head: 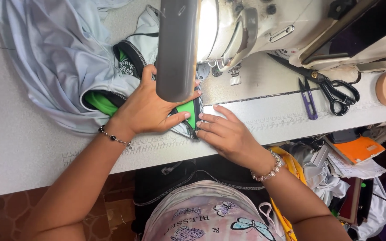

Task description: Trimming excess material from a sewn garment using scissors at a sewing workstation.

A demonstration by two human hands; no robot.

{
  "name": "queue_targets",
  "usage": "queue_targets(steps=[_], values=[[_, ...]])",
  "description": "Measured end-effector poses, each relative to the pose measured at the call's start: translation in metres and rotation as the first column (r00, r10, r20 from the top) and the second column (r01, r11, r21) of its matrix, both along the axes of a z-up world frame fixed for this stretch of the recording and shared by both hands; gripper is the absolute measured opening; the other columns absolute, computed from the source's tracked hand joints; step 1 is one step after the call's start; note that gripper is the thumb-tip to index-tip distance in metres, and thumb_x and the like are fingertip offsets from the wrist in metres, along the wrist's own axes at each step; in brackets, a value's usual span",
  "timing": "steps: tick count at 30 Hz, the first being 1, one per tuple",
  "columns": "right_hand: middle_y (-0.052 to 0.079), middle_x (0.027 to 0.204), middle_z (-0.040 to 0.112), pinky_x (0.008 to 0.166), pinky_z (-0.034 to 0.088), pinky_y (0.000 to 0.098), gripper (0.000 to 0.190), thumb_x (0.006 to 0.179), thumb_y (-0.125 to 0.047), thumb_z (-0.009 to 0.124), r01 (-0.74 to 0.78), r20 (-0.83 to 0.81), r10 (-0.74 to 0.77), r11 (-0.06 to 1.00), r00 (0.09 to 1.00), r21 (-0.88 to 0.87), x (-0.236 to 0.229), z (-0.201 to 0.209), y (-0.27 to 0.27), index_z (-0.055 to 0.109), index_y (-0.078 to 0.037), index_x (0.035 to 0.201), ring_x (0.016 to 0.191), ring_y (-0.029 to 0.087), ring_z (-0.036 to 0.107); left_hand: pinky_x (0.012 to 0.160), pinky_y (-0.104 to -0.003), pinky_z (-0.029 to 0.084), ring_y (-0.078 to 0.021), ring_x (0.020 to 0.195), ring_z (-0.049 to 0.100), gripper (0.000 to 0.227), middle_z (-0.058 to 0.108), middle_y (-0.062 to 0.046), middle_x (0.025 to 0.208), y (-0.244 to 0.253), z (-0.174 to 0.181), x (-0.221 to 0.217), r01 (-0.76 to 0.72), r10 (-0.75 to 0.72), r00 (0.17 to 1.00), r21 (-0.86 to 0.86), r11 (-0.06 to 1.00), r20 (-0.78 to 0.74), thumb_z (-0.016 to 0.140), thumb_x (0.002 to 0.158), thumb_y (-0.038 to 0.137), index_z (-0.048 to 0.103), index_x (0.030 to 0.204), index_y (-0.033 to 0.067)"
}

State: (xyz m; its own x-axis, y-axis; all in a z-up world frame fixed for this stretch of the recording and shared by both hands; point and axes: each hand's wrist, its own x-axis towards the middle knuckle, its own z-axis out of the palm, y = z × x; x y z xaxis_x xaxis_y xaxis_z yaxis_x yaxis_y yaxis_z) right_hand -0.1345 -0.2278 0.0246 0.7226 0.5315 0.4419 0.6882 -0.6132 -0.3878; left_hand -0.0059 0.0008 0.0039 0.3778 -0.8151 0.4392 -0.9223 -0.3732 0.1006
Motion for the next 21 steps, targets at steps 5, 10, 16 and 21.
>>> queue_targets(steps=[5,10,16,21], values=[[0.008,0.103,0.074,0.108,0.044,0.0579,0.013,0.1,-0.012,0.062,0.035,0.031,-0.034,0.999,0.999,-0.031,0.002,-0.002,-0.005,0.075,-0.012,0.103,0.114,0.029,0.069,0.106,-0.061,0.026,-0.0165,0.122,0.058,0.053,0.061,0.011,0.147,0.005,0.001,-0.02,0.044,-0.037,0.995,0.079,0.996,-0.092,0.03,0.104,0.055,0.06,0.141,0.0331],[0.007,0.103,0.072,0.101,0.048,0.0521,0.011,0.098,-0.01,0.065,0.06,0.026,-0.06,0.998,0.998,-0.024,-0.003,-0.006,-0.006,0.076,-0.012,0.101,0.112,0.028,0.068,0.106,-0.063,0.024,-0.0157,0.119,0.057,0.056,0.053,0.014,0.155,0.011,-0.008,-0.028,0.043,-0.024,0.994,0.167,0.985,-0.111,0.025,0.104,0.054,0.051,0.149,0.0337],[0.009,0.104,0.074,0.1,0.05,0.0497,0.012,0.099,-0.008,0.064,0.041,0.003,-0.041,0.999,0.999,-0.013,-0.005,-0.002,-0.003,0.075,-0.009,0.104,0.112,0.028,0.069,0.103,-0.064,0.025,-0.0139,0.119,0.056,0.058,0.049,0.012,0.158,0.011,-0.009,-0.026,0.071,-0.048,0.99,0.18,0.981,-0.133,0.025,0.103,0.053,0.046,0.153,0.0325],[0.008,0.098,0.075,0.099,0.05,0.0486,0.009,0.096,-0.005,0.067,0.036,0.001,-0.036,0.999,0.999,-0.027,0.001,0.001,-0.002,0.074,-0.007,0.101,0.108,0.028,0.071,0.102,-0.058,0.024,-0.0104,0.114,0.059,0.058,0.061,0.01,0.146,0.01,-0.018,-0.017,0.103,-0.091,0.991,0.121,0.987,-0.1,0.026,0.103,0.052,0.049,0.152,0.0312]])
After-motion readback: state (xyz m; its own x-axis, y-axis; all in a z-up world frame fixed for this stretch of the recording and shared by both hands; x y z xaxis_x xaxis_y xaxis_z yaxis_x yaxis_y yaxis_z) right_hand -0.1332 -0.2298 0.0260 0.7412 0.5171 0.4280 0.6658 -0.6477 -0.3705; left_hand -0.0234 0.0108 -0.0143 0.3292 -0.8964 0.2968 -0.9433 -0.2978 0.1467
